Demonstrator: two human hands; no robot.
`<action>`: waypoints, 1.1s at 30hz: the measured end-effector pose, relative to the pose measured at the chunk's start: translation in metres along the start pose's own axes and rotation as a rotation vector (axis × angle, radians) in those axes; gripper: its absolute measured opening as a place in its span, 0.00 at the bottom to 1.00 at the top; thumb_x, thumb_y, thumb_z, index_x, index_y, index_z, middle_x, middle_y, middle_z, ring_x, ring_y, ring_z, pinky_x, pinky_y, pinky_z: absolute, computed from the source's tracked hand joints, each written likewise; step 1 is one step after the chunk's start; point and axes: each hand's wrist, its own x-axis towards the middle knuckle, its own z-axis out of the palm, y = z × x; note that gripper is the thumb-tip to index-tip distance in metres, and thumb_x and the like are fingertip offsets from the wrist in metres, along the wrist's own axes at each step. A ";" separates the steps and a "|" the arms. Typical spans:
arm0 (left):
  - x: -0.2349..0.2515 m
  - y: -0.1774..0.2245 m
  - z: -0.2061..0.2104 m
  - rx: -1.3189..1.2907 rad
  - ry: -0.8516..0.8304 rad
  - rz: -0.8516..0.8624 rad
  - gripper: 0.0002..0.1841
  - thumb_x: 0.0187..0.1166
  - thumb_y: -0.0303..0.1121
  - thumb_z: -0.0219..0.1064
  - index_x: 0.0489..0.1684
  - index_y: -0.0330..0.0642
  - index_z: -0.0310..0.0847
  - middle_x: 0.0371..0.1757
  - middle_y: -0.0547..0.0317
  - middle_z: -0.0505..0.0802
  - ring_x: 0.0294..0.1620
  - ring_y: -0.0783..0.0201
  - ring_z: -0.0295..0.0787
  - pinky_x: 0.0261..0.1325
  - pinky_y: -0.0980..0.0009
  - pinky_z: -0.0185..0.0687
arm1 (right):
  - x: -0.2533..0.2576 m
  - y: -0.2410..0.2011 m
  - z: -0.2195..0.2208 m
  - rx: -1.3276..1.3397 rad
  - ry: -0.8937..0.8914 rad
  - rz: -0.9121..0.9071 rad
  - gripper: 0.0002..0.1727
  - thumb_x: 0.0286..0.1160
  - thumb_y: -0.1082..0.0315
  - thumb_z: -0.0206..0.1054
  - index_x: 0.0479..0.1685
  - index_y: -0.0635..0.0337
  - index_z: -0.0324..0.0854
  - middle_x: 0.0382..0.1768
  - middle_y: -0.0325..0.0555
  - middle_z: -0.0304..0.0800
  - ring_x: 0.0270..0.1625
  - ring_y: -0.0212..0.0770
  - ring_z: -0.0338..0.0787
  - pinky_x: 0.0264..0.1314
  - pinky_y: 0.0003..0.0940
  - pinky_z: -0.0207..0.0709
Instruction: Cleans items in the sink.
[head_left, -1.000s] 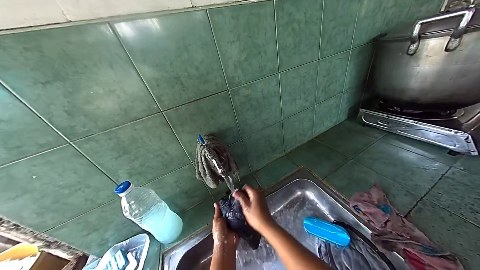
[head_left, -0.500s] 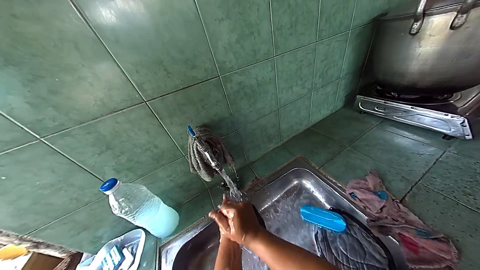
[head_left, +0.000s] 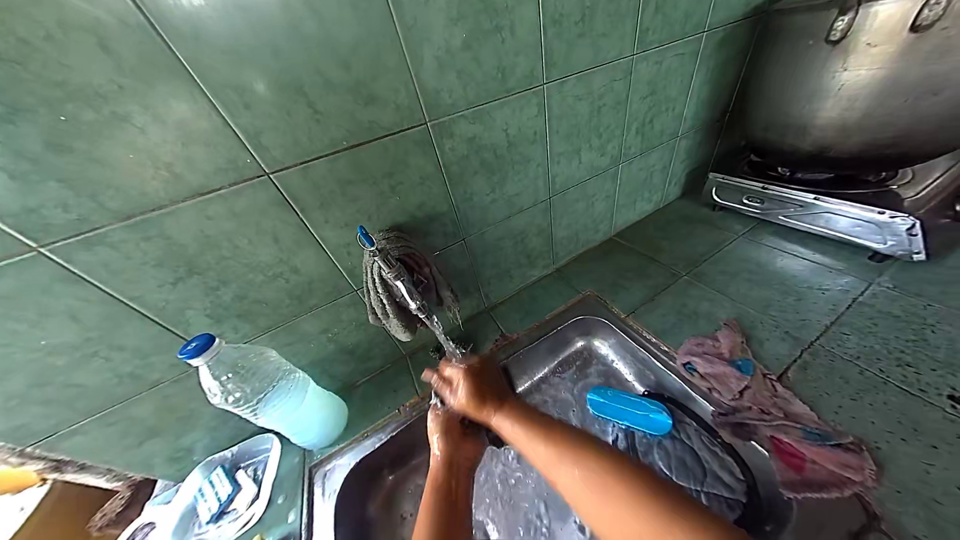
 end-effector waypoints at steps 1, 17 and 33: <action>-0.006 0.003 0.001 -0.003 -0.058 -0.012 0.26 0.94 0.51 0.33 0.49 0.46 0.77 0.34 0.55 0.89 0.36 0.60 0.90 0.37 0.57 0.88 | 0.012 0.011 -0.017 0.019 -0.120 0.185 0.32 0.90 0.43 0.50 0.47 0.62 0.90 0.47 0.59 0.95 0.59 0.59 0.92 0.65 0.63 0.80; -0.001 0.012 0.013 0.072 -0.077 -0.035 0.22 0.94 0.47 0.41 0.50 0.43 0.78 0.34 0.55 0.90 0.34 0.61 0.90 0.38 0.58 0.89 | 0.004 0.012 -0.024 0.021 -0.043 0.208 0.31 0.88 0.46 0.53 0.37 0.67 0.88 0.40 0.60 0.94 0.53 0.59 0.94 0.58 0.61 0.79; -0.003 0.020 -0.033 0.001 -0.249 0.180 0.55 0.80 0.73 0.17 0.76 0.27 0.64 0.57 0.60 0.90 0.60 0.77 0.85 0.63 0.77 0.78 | -0.026 -0.037 0.026 0.002 0.261 -0.457 0.30 0.85 0.48 0.60 0.12 0.57 0.79 0.15 0.46 0.81 0.23 0.46 0.88 0.25 0.48 0.80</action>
